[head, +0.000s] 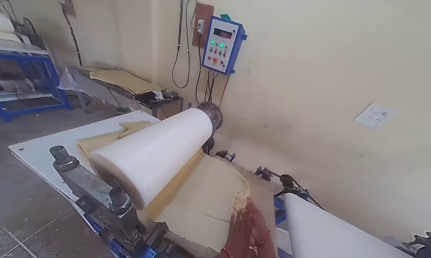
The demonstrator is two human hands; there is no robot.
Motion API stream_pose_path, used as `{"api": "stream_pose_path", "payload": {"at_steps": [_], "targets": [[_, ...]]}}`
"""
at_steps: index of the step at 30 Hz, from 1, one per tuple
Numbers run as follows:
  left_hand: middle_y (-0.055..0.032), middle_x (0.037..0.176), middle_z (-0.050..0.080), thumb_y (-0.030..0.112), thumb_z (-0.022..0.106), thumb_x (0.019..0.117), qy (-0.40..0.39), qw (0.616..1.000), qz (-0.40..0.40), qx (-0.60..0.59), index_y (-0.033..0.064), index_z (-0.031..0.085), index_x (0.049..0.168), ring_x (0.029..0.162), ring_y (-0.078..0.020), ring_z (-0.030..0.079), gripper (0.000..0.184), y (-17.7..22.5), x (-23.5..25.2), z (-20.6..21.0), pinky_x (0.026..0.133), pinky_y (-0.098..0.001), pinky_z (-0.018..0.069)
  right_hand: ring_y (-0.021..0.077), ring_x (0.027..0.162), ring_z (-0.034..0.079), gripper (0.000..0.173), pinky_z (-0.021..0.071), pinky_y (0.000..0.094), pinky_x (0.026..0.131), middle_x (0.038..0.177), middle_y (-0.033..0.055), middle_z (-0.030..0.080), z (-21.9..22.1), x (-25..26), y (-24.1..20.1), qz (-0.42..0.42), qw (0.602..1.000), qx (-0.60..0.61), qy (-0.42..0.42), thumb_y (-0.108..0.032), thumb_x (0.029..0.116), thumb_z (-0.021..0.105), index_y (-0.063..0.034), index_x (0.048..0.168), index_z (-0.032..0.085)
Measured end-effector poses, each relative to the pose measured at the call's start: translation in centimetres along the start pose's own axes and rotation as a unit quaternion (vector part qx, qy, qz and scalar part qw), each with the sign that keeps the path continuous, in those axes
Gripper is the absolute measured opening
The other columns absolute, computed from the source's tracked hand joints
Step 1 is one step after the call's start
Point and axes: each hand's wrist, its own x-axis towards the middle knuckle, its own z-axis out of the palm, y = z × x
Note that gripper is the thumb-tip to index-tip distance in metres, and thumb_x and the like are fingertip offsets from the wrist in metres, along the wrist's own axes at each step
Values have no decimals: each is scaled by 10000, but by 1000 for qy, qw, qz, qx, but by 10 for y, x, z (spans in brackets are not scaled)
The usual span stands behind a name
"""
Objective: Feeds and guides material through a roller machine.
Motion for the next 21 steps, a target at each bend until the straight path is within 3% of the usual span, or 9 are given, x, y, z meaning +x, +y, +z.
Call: {"api": "stream_pose_path", "payload": {"at_steps": [2,3,5,6,10,12,14,16,21], "targets": [[-212,1697,150,385,759,882,-48,998,-28,17,39,215,1627,1566,-447,100,986,1,8,1,1216,-697,45,201,1120,604,423,500,345,921,1341,210,589,-14,18,-4,-11,987,-158,6,-112,1065,492,44,1457,454],[-221,1698,131,408,735,897,-70,997,-35,26,127,275,1628,1560,-472,77,908,0,11,2,1201,-723,34,270,1205,596,421,469,420,1005,1361,230,606,-23,26,-5,-30,964,-263,30,-143,1045,559,46,1421,528],[-235,1701,78,438,660,939,-114,992,-39,41,310,410,1576,1546,-520,-7,696,-1,15,10,1162,-776,-25,440,1343,511,527,375,611,1110,1437,273,554,-52,56,8,-79,906,-408,78,-306,1004,635,17,1414,567],[-227,1703,83,451,631,949,-125,990,-39,47,343,474,1535,1544,-524,-27,616,0,17,14,1158,-779,-44,468,1356,496,603,357,636,1121,1454,282,537,-64,73,15,-95,888,-440,98,-386,988,645,11,1432,553],[-244,1700,55,695,640,855,-179,980,-47,77,313,429,1564,1535,-541,-60,833,9,23,25,1159,-773,-63,471,1480,340,911,288,610,1198,1604,313,320,-72,103,11,-111,849,-514,53,-599,945,621,-13,1581,336],[-222,1705,77,721,668,814,-179,979,-46,90,298,429,1564,1544,-520,-52,893,14,24,34,1175,-753,-52,470,1526,232,967,193,692,1192,1659,280,216,-68,107,19,-128,833,-539,18,-659,902,638,-123,1625,285],[-197,1700,156,634,686,861,-168,981,-52,80,276,511,1513,1554,-500,-10,765,21,22,39,1203,-722,-16,484,1554,111,925,62,765,1175,1691,234,161,-71,109,35,-137,778,-613,-23,-754,898,543,-254,1633,285],[-188,1675,253,463,704,919,-159,984,-61,59,231,577,1462,1558,-481,57,603,32,22,39,1228,-682,35,505,1553,59,851,29,786,1158,1701,213,138,-76,109,44,-144,730,-667,-37,-798,916,439,-325,1613,330],[-151,1544,504,147,660,953,-56,998,-40,-8,106,691,1319,1534,-445,239,370,46,18,59,1253,-601,132,452,1570,74,824,32,780,1162,1709,190,128,-97,100,37,-143,714,-684,-47,-747,966,404,-265,1627,305]]}}
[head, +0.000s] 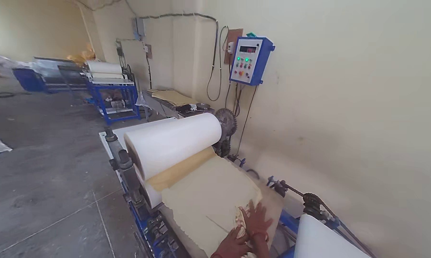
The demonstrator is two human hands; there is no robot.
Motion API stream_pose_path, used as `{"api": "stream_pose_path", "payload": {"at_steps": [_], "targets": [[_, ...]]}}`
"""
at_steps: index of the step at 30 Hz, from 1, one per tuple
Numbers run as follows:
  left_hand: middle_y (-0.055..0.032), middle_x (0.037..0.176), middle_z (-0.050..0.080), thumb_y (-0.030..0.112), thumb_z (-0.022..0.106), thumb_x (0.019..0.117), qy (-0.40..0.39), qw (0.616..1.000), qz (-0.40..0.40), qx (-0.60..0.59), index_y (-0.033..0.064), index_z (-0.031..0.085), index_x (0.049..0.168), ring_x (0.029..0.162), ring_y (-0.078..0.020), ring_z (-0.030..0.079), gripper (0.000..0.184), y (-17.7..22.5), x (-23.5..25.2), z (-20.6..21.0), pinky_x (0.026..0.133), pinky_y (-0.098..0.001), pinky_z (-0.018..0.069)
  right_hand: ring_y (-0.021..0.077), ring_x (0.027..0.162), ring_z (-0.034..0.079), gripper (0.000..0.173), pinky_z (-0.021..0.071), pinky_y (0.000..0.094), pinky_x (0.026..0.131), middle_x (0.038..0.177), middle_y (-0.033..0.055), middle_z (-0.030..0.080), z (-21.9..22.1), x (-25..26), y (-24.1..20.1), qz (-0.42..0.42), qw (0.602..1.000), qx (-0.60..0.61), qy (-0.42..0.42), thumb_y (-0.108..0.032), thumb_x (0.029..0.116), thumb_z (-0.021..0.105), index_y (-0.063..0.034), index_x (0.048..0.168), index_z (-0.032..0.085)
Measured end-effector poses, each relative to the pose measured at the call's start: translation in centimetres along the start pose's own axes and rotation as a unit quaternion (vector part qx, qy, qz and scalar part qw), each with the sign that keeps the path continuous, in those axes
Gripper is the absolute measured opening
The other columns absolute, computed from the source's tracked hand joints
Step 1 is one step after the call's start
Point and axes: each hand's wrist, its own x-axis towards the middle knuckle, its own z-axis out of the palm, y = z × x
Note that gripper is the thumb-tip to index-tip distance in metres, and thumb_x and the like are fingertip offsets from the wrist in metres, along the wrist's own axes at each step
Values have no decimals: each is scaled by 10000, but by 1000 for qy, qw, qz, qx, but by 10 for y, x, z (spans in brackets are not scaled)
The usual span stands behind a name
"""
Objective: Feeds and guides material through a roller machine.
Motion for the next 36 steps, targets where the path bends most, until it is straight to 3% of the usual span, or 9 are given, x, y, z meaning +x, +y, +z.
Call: {"api": "stream_pose_path", "payload": {"at_steps": [4,9,14,18,21,24,29,31,36], "targets": [[-152,1519,532,33,583,981,14,999,-25,-18,-5,653,1306,1529,-391,293,334,15,4,7,1264,-533,181,398,1579,115,805,38,748,1185,1710,158,162,-3,-6,19,-24,999,31,6,-660,1001,446,-158,1618,324],[-185,1477,565,12,554,992,32,998,-29,-52,-32,629,1330,1499,-403,352,349,26,12,22,1260,-528,207,389,1569,174,766,95,727,1195,1692,163,231,-8,-13,43,-52,996,66,28,-579,1011,514,-93,1587,379],[-250,1439,572,-68,521,973,42,988,-62,-132,-38,642,1311,1468,-413,398,361,46,14,21,1252,-497,249,492,1529,214,778,181,692,1194,1640,280,276,12,-9,74,-86,973,188,104,-467,948,666,23,1514,454],[-253,1381,606,-11,508,986,80,967,-93,-223,-33,648,1295,1329,-354,567,340,51,17,28,1154,-487,415,565,1494,223,774,194,623,1232,1597,388,251,22,-10,89,-101,929,321,155,-270,881,764,134,1461,450],[-231,1274,670,66,500,1018,99,948,-114,-281,-34,633,1301,1208,-328,645,328,54,18,35,1085,-498,469,543,1508,208,759,218,585,1235,1613,393,192,24,-12,93,-71,900,401,154,-134,872,761,150,1478,404],[-222,1253,676,62,505,1012,112,920,-138,-348,-29,622,1310,1186,-305,649,333,57,21,40,1071,-486,478,537,1505,222,720,235,575,1228,1616,397,172,20,-20,94,-41,882,446,146,-49,903,701,142,1506,358],[-203,1184,677,37,534,1005,155,835,-167,-500,-64,603,1277,1066,-233,662,298,67,28,47,983,-425,523,543,1462,308,672,294,599,1189,1589,403,244,17,-26,98,-13,865,473,166,40,900,637,120,1512,370],[-190,1153,672,34,535,1010,146,819,-180,-525,-63,592,1273,1018,-213,656,286,68,30,45,943,-409,531,532,1438,356,657,314,597,1175,1562,399,308,10,-28,97,2,858,477,189,68,886,623,113,1502,397],[-230,1211,664,59,530,1003,84,897,-100,-421,-64,598,1301,1123,-272,644,330,60,37,9,1021,-451,495,500,1453,364,560,277,571,1205,1541,380,371,-23,-28,77,24,858,457,233,-108,1001,622,114,1479,434]]}}
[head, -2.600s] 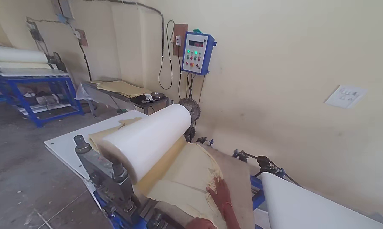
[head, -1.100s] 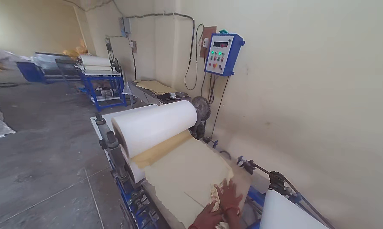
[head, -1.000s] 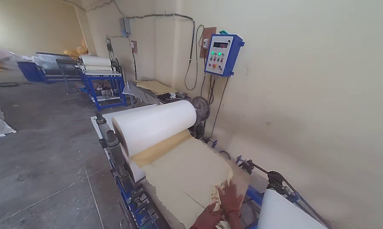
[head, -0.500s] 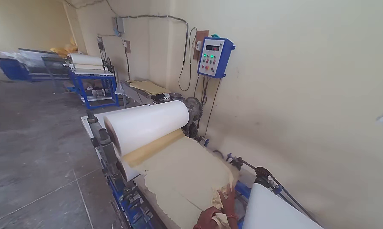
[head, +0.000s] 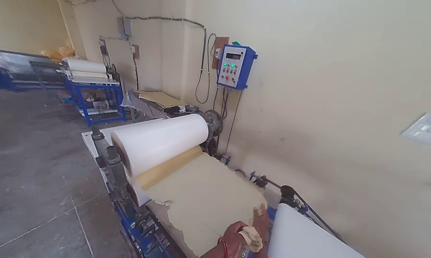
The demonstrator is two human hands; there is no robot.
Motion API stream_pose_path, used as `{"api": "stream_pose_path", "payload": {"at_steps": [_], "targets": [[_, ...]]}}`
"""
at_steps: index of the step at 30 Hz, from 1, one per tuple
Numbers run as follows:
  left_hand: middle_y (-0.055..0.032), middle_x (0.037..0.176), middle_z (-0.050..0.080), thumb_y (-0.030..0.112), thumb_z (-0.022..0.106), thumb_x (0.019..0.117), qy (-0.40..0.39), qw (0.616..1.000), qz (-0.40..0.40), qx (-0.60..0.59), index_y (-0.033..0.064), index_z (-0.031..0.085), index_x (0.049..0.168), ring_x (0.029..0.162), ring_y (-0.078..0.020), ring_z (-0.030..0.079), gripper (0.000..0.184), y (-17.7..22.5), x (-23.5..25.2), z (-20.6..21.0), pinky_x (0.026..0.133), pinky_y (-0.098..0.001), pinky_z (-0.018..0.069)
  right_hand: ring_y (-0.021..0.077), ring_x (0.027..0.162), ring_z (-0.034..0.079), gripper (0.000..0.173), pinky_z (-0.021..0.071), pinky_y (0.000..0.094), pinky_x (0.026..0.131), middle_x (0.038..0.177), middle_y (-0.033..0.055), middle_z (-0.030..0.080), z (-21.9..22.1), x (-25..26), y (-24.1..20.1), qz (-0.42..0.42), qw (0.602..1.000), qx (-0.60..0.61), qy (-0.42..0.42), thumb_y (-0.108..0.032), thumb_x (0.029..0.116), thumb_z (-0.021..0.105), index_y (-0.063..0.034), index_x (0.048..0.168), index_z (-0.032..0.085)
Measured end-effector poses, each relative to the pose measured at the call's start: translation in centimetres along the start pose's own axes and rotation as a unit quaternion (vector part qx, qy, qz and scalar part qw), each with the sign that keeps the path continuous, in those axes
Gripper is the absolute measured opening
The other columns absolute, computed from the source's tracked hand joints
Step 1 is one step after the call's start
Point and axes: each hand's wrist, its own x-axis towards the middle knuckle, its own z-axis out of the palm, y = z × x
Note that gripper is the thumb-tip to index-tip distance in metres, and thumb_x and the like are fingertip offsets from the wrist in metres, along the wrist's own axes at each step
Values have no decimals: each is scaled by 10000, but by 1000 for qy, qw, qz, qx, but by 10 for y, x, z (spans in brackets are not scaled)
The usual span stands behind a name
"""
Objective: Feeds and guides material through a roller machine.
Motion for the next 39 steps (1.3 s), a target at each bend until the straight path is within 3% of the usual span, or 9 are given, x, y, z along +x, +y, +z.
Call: {"api": "stream_pose_path", "payload": {"at_steps": [8,10,13,19,22,25,31,35,39], "targets": [[-167,1322,664,-12,553,969,94,975,51,195,28,630,1347,1241,-251,633,388,39,-4,-109,1102,-428,477,436,1289,541,414,434,515,1097,1387,331,549,33,20,-31,-23,996,41,-74,-107,975,641,84,1340,594],[-197,1520,499,0,594,941,72,951,-36,298,48,515,1481,1442,-330,440,548,43,-11,-134,1225,-487,304,455,1343,494,461,375,539,1144,1395,336,544,38,26,-28,0,997,-52,-53,-195,982,677,83,1342,597],[-235,1683,170,217,732,891,2,904,-110,414,164,382,1588,1538,-528,61,782,41,-23,-140,1169,-770,63,493,1439,385,765,325,632,1157,1544,323,408,50,30,-24,72,967,-241,-48,-512,948,675,-20,1502,483],[-217,1707,79,735,759,706,-54,848,2,527,352,407,1573,1538,-533,-57,1011,-23,-35,-73,1136,-803,-57,501,1514,235,1083,255,714,1148,1657,293,206,73,28,-2,131,905,-403,-49,-766,863,587,-63,1619,260],[-184,1717,37,800,552,837,-79,827,8,557,377,346,1596,1533,-538,-91,892,-45,-36,-53,1141,-789,-74,484,1506,274,947,313,633,1170,1669,273,190,59,32,12,108,916,-379,-74,-645,948,583,-64,1621,257],[-115,1725,100,610,477,996,-73,850,-8,522,353,365,1592,1568,-451,-47,658,-39,-35,-41,1204,-705,-48,480,1525,236,746,249,571,1236,1662,315,153,42,34,26,58,951,-284,-102,-353,1050,549,19,1608,222],[-118,1494,563,57,518,1016,-57,851,59,519,77,623,1401,1372,-446,481,400,-21,-14,-44,1081,-615,405,387,1557,221,551,161,485,1278,1651,301,216,18,29,36,11,988,-114,-107,-55,1082,389,102,1577,204],[-163,1386,635,130,433,1082,-30,927,13,374,25,639,1340,1322,-373,550,347,4,-8,-59,1155,-504,364,375,1520,320,515,235,488,1253,1616,282,326,19,32,-3,59,996,-53,-39,-12,1075,387,61,1574,281],[-225,1249,688,199,485,1082,195,975,-75,75,-22,666,1274,1228,-349,632,345,1,-16,-85,1110,-516,441,391,1520,311,576,237,509,1253,1612,290,329,33,54,-30,-27,987,-42,-154,-218,1075,499,83,1542,346]]}}
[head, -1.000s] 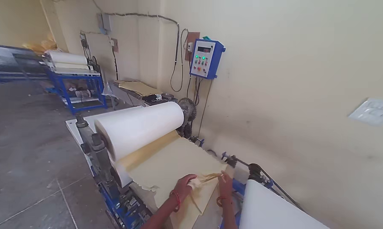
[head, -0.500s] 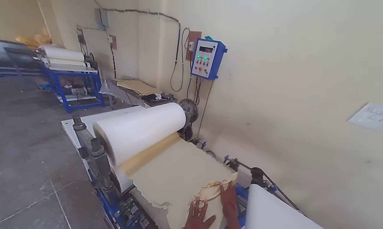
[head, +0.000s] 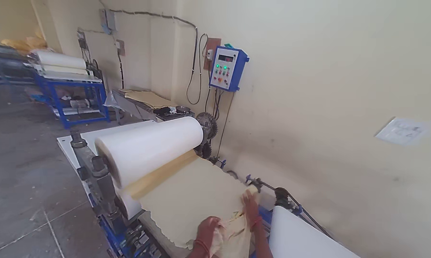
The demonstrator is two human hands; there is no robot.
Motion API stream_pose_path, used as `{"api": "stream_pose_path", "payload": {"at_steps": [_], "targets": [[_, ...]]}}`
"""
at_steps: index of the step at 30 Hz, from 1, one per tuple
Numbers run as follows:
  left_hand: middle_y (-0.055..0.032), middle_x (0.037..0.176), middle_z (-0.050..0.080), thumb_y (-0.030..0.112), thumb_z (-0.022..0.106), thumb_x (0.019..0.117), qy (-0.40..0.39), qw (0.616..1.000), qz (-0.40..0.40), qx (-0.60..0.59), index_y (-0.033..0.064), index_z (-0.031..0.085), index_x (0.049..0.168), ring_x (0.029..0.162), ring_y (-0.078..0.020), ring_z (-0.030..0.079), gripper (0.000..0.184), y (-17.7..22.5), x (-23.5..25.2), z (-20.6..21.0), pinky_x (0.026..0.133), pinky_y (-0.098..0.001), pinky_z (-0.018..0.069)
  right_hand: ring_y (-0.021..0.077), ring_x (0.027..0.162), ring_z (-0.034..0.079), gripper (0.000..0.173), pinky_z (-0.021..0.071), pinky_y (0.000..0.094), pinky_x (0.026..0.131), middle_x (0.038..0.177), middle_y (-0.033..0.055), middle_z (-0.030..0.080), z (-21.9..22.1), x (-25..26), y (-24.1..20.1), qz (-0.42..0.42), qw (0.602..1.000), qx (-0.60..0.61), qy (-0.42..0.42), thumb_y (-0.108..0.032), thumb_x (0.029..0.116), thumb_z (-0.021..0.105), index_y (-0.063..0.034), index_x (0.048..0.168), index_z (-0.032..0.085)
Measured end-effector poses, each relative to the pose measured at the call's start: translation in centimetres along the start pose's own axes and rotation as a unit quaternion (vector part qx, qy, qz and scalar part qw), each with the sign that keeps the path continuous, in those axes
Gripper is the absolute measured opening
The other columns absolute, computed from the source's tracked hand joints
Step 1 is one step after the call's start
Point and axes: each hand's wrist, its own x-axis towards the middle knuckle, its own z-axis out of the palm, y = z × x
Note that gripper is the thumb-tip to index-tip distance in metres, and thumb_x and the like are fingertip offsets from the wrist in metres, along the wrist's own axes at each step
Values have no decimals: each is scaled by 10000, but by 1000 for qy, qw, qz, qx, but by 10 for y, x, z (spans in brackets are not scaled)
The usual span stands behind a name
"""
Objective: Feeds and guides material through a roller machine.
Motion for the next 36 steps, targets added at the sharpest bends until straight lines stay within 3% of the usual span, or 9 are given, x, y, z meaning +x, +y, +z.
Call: {"api": "stream_pose_path", "payload": {"at_steps": [3,7,10,13,17,20,24,28,36], "targets": [[-228,1417,580,385,608,1024,61,992,-65,93,44,508,1467,1316,-394,558,567,-4,-2,-22,1110,-549,434,471,1517,261,716,202,590,1242,1629,290,292,5,26,5,-5,990,-144,14,-432,1004,604,-6,1547,411],[-211,1665,260,728,691,793,-10,913,92,398,318,398,1582,1509,-526,209,936,-5,-26,-3,1167,-734,192,590,1493,166,837,278,779,1085,1701,217,129,24,32,11,141,929,-338,-46,-729,904,569,-321,1603,354],[-192,1706,132,759,715,740,-112,874,151,448,376,360,1590,1527,-560,66,998,-36,-32,22,1122,-829,14,595,1487,180,712,323,764,1066,1703,198,149,30,29,31,140,918,-368,-49,-680,961,521,-334,1575,413],[-164,1708,152,663,608,905,-131,876,165,434,352,354,1598,1546,-513,83,801,-39,-36,33,1163,-781,19,530,1503,235,561,296,650,1173,1685,229,190,13,29,43,111,944,-309,-31,-437,1063,496,-193,1565,443],[-82,1672,310,366,502,1054,-132,880,194,413,276,462,1554,1559,-437,152,510,-37,-40,50,1209,-708,81,450,1523,270,498,239,554,1242,1649,282,249,-5,18,71,65,987,-142,21,-200,1076,491,-4,1530,438],[-136,1575,469,209,476,1072,-135,858,242,432,136,547,1490,1531,-412,276,431,-29,-36,61,1242,-624,159,414,1509,327,496,252,523,1243,1614,292,323,-12,12,67,85,992,-74,48,-146,1072,500,36,1525,419],[-186,1506,537,70,535,1022,-162,861,247,415,48,595,1425,1507,-401,339,409,-21,-35,75,1241,-574,217,406,1362,524,423,391,543,1145,1434,269,565,-28,13,40,183,971,-147,33,-127,1041,560,12,1440,548],[-176,1400,632,134,479,1073,-140,907,202,343,28,675,1314,1446,-388,448,328,-4,-45,87,1218,-523,315,401,1312,566,383,416,551,1116,1363,264,619,-46,17,27,177,968,-177,18,-117,1006,603,7,1368,622],[-151,1455,593,183,397,1104,-189,925,146,295,67,626,1386,1459,-350,438,382,3,-59,110,1218,-503,325,400,1289,578,381,435,556,1094,1348,263,623,-81,21,35,167,960,-219,-46,-152,995,630,10,1340,636]]}}
